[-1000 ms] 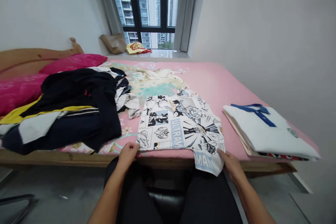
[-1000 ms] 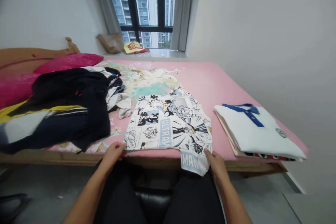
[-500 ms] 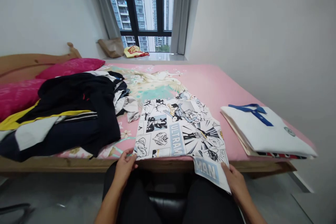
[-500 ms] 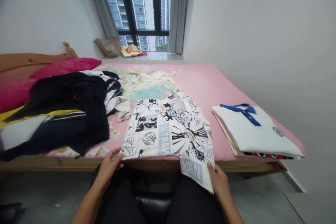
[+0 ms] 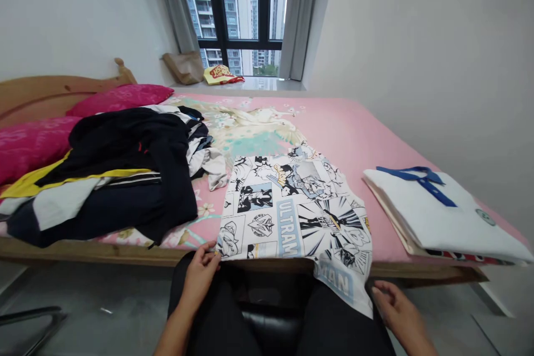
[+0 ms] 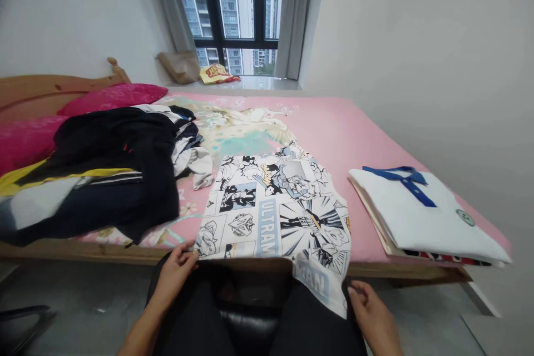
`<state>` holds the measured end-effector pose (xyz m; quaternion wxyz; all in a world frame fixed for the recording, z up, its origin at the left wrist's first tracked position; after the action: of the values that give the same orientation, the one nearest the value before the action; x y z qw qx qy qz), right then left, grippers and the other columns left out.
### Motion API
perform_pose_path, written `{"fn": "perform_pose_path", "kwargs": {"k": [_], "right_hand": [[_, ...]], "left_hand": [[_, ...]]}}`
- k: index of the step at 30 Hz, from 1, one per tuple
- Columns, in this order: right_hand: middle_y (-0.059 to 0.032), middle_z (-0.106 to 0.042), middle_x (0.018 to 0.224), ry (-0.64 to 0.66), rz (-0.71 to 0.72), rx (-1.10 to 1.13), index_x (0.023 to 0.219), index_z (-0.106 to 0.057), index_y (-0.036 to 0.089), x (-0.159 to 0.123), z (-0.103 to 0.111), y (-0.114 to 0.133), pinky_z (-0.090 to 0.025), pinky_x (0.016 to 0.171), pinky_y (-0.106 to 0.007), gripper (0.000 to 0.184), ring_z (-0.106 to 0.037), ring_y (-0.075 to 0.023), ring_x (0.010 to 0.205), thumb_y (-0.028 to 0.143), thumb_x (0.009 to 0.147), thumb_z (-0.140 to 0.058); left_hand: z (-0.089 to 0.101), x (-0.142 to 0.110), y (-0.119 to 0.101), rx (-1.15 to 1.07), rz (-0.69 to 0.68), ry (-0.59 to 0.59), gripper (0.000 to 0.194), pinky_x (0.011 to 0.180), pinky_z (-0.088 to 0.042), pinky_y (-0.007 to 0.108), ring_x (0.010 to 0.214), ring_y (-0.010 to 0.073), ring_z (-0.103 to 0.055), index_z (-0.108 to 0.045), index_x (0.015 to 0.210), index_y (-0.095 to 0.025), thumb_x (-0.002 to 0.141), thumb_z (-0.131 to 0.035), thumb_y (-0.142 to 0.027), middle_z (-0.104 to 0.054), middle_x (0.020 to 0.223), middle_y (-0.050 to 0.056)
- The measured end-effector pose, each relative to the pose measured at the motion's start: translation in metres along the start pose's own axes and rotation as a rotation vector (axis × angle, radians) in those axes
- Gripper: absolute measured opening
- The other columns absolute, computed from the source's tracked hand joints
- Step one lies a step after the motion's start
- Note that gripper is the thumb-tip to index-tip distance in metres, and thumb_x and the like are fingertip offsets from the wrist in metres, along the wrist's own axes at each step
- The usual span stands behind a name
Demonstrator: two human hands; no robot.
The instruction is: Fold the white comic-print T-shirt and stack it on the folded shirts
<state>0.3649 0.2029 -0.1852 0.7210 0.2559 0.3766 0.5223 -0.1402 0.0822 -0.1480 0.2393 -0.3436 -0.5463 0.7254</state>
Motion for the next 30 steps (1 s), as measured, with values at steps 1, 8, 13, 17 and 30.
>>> {"fn": "perform_pose_path", "kwargs": {"k": [1, 8, 13, 17, 30], "right_hand": [[-0.0038, -0.066, 0.064, -0.049, 0.025, -0.010, 0.089, -0.066, 0.022, 0.005, 0.007, 0.002, -0.045, 0.051, -0.031, 0.047, -0.059, -0.0215, 0.056, 0.057, 0.058, -0.061], [-0.0095, -0.066, 0.097, -0.227, 0.263, 0.016, 0.101, -0.062, 0.017, 0.035, 0.032, 0.064, -0.044, 0.082, -0.034, 0.050, -0.060, -0.0228, 0.088, 0.056, 0.070, -0.053], [-0.0101, -0.066, 0.097, -0.210, 0.258, 0.103, 0.099, -0.061, 0.016, 0.038, 0.017, 0.064, -0.045, 0.081, -0.033, 0.045, -0.059, -0.0222, 0.088, 0.053, 0.074, -0.055], [-0.0082, -0.067, 0.091, -0.140, 0.150, 0.251, 0.096, -0.058, 0.017, 0.020, -0.003, 0.028, -0.047, 0.080, -0.032, 0.045, -0.061, -0.0215, 0.087, 0.055, 0.072, -0.059], [0.0023, -0.059, 0.059, 0.149, -0.028, 0.334, 0.067, -0.057, 0.016, -0.008, -0.028, 0.026, -0.038, 0.054, -0.023, 0.036, -0.051, -0.0135, 0.057, 0.052, 0.065, -0.063]], "left_hand": [[0.001, 0.003, 0.002, 0.018, -0.018, 0.008, 0.066, 0.063, -0.051, 0.026, 0.065, 0.0156, -0.061, -0.054, 0.110, -0.015, 0.058, -0.072, -0.051, -0.062, 0.067, -0.002], [0.002, 0.020, 0.011, 0.144, 0.070, 0.040, 0.077, 0.063, -0.050, 0.028, 0.065, 0.0185, -0.064, -0.051, 0.113, -0.018, 0.053, -0.071, -0.063, -0.068, 0.080, 0.003], [0.011, 0.015, 0.013, 0.270, 0.020, 0.013, 0.077, 0.071, -0.051, 0.035, 0.074, 0.0226, -0.064, -0.051, 0.116, -0.021, 0.056, -0.063, -0.068, -0.067, 0.085, 0.004], [0.020, 0.004, -0.003, 0.712, -0.431, -0.151, 0.057, 0.089, -0.045, 0.046, 0.093, 0.0291, -0.059, -0.058, 0.111, -0.020, 0.071, -0.054, -0.060, -0.062, 0.100, 0.010], [-0.016, -0.001, -0.019, 1.107, -1.065, -0.123, 0.028, 0.105, -0.025, 0.054, 0.123, 0.0327, -0.044, -0.060, 0.106, -0.016, 0.081, -0.050, -0.024, -0.051, 0.127, 0.017]]}}
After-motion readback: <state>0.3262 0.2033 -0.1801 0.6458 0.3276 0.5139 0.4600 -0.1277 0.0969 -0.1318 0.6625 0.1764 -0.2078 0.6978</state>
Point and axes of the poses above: each hand's wrist, its own x-axis towards the middle knuckle, its own z-axis out of the back of the hand, y = z × x, the point moved 5 cm from there along x, towards the middle knuckle
